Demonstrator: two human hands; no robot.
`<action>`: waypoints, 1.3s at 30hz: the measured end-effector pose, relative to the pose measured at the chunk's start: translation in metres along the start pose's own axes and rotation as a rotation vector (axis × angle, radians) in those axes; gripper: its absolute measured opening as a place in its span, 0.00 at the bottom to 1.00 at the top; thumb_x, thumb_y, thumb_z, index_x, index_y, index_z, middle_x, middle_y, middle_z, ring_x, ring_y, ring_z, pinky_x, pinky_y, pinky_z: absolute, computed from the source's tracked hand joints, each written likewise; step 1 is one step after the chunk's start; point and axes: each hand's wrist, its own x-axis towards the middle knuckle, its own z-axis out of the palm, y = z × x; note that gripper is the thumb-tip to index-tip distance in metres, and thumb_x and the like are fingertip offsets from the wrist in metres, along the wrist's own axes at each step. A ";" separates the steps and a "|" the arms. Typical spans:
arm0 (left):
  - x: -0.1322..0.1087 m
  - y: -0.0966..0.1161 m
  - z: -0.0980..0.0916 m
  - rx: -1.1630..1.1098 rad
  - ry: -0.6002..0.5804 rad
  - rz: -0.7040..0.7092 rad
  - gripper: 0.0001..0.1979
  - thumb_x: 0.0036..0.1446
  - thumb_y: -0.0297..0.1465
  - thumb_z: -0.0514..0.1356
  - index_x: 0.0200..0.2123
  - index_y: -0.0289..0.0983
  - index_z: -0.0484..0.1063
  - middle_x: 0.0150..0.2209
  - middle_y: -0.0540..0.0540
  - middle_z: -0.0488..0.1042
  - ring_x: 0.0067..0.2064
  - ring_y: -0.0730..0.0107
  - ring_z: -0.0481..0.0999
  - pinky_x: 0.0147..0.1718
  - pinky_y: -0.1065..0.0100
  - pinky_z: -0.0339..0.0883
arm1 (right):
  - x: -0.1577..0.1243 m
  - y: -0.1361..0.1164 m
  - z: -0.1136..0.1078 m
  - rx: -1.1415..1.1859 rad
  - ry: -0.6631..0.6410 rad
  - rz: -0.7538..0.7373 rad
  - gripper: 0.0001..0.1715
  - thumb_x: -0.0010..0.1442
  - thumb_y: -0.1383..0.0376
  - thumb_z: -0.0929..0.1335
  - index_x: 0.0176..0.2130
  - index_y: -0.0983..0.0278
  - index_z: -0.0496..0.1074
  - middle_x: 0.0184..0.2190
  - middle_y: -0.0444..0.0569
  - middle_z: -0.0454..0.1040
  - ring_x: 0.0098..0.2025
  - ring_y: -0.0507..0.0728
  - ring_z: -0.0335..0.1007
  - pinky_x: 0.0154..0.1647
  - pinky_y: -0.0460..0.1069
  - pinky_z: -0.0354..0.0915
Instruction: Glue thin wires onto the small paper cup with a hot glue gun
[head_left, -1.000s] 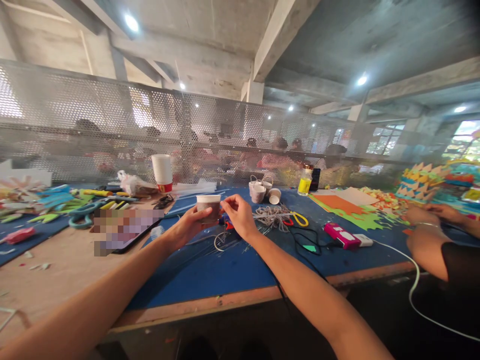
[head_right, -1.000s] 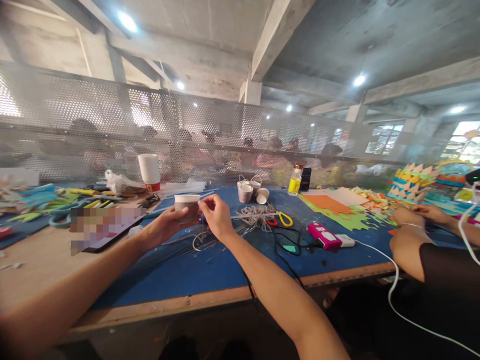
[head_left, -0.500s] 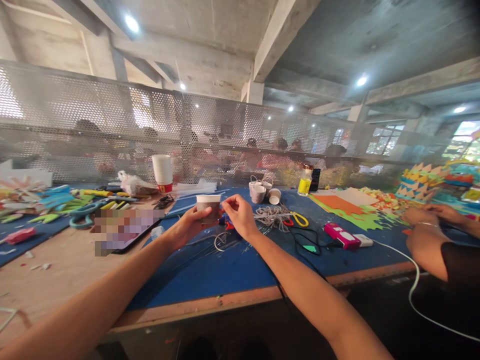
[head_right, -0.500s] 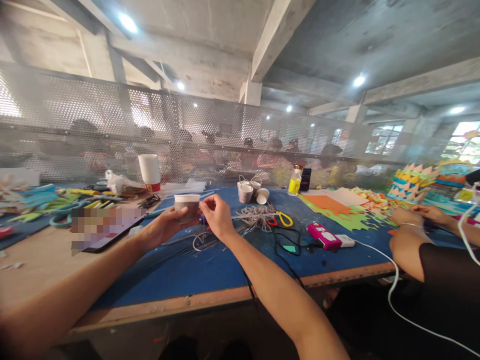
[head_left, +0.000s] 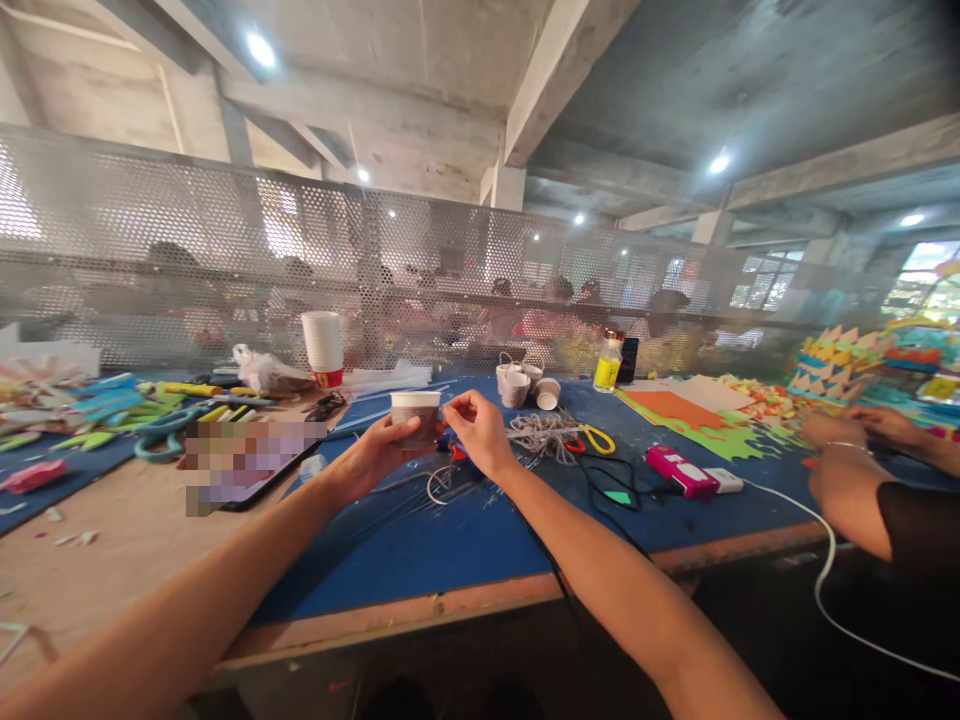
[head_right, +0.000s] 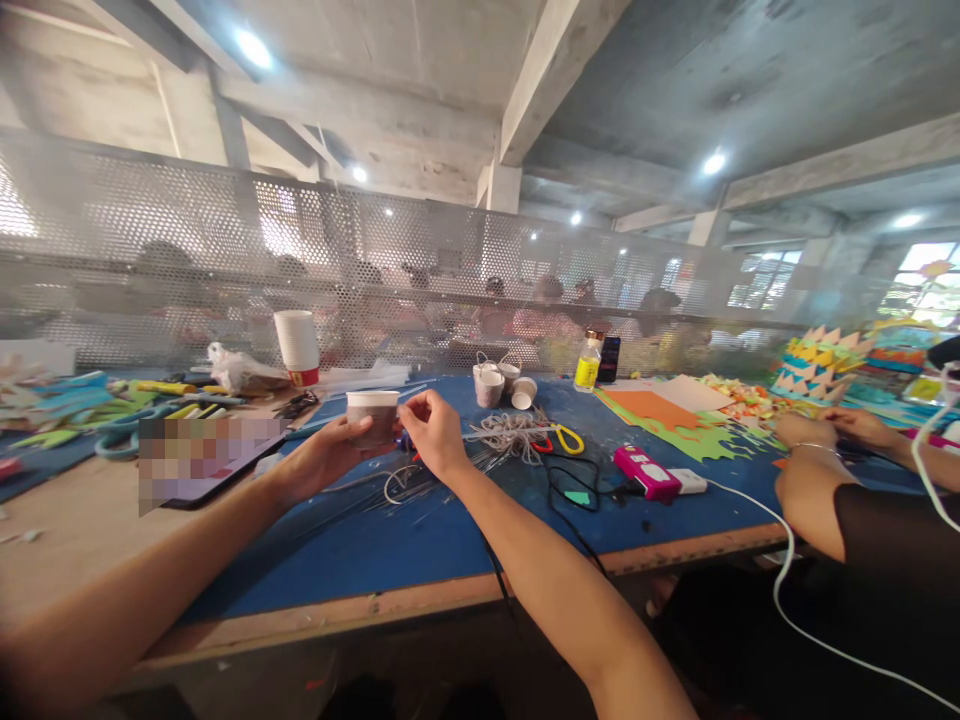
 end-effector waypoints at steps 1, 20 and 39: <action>0.000 0.000 0.000 -0.001 0.000 0.001 0.20 0.61 0.35 0.64 0.55 0.36 0.77 0.56 0.35 0.79 0.57 0.49 0.77 0.55 0.56 0.70 | 0.000 0.000 0.000 -0.003 -0.001 0.003 0.09 0.60 0.58 0.70 0.33 0.60 0.69 0.28 0.43 0.77 0.33 0.56 0.78 0.38 0.50 0.71; -0.001 0.001 0.001 0.025 -0.029 0.002 0.21 0.58 0.36 0.66 0.54 0.36 0.78 0.54 0.36 0.80 0.56 0.48 0.77 0.55 0.55 0.69 | 0.002 0.003 0.000 0.026 -0.047 0.034 0.08 0.58 0.59 0.70 0.32 0.59 0.68 0.26 0.41 0.77 0.31 0.56 0.78 0.36 0.49 0.72; -0.004 0.007 0.000 0.031 -0.080 -0.003 0.20 0.59 0.35 0.65 0.54 0.38 0.79 0.52 0.38 0.81 0.55 0.48 0.77 0.57 0.51 0.69 | 0.002 -0.006 -0.005 0.233 -0.145 0.169 0.09 0.55 0.59 0.72 0.32 0.61 0.71 0.24 0.42 0.78 0.30 0.55 0.78 0.40 0.50 0.72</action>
